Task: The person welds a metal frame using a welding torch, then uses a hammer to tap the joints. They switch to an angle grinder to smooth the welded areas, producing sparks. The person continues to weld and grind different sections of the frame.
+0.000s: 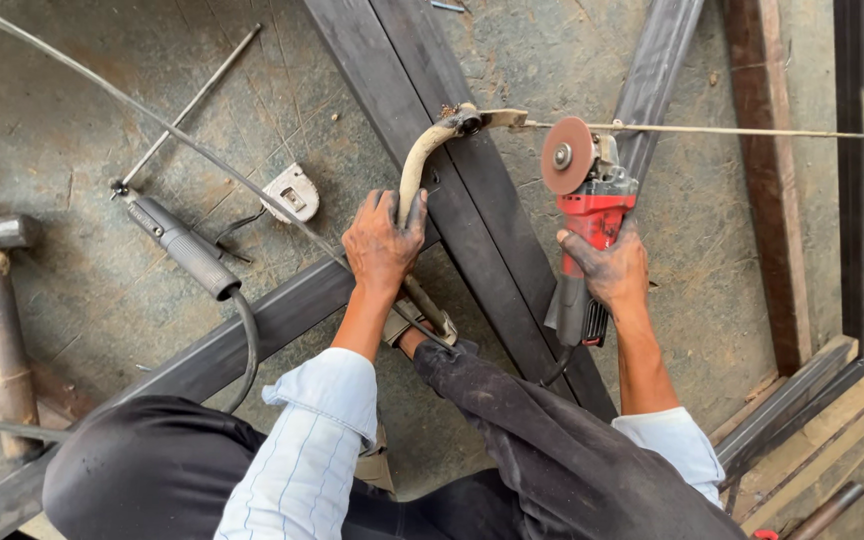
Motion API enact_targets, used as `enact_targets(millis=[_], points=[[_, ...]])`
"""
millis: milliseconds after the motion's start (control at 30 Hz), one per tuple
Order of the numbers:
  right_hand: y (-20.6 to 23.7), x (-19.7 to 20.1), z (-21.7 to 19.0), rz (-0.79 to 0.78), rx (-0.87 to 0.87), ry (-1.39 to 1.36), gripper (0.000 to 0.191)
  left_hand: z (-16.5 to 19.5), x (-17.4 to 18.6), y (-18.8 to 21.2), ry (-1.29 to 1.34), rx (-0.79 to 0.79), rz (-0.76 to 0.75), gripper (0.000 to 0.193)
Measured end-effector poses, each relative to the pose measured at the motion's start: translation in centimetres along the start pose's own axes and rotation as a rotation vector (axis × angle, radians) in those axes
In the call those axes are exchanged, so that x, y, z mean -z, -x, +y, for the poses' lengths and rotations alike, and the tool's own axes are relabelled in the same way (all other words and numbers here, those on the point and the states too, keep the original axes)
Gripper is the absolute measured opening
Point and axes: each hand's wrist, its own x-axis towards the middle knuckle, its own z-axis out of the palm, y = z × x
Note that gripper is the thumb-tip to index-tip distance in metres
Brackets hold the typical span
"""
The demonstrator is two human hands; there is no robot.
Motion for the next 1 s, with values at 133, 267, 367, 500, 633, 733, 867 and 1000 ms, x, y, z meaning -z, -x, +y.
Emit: enact_targets(millis=[133, 267, 367, 500, 633, 733, 867, 1000], points=[[-0.5, -0.7, -0.1, -0.044, -0.025, 0.042, 0.075, -0.1, 0.1, 0.1, 0.002, 0.014, -0.03, 0.034], [-0.9, -1.0, -0.6, -0.055, -0.002, 0.071, 0.077, -0.1, 0.1, 0.1, 0.017, 0.009, -0.008, 0.034], [-1.1, -1.1, -1.1, -0.046, 0.028, 0.083, 0.077, 0.0, 0.1, 0.1, 0.012, 0.033, -0.031, 0.036], [-1.2, -1.1, -1.5, -0.066, -0.006, 0.068, 0.075, 0.0, 0.1, 0.0, 0.016, 0.031, -0.021, 0.036], [-1.2, -1.1, -1.6, -0.076, 0.005, 0.043, 0.077, 0.0, 0.1, 0.0, 0.013, 0.034, -0.026, 0.037], [-1.3, -1.1, -1.6, -0.072, 0.022, 0.038, 0.078, 0.0, 0.1, 0.0, 0.012, 0.041, -0.043, 0.037], [-1.3, -1.2, -1.6, -0.068, 0.0, 0.043, 0.078, 0.0, 0.2, 0.0, 0.013, 0.039, -0.04, 0.037], [-1.4, -1.3, -1.5, -0.065, 0.004, 0.059, 0.078, 0.1, 0.3, 0.0, 0.024, 0.042, -0.04, 0.037]])
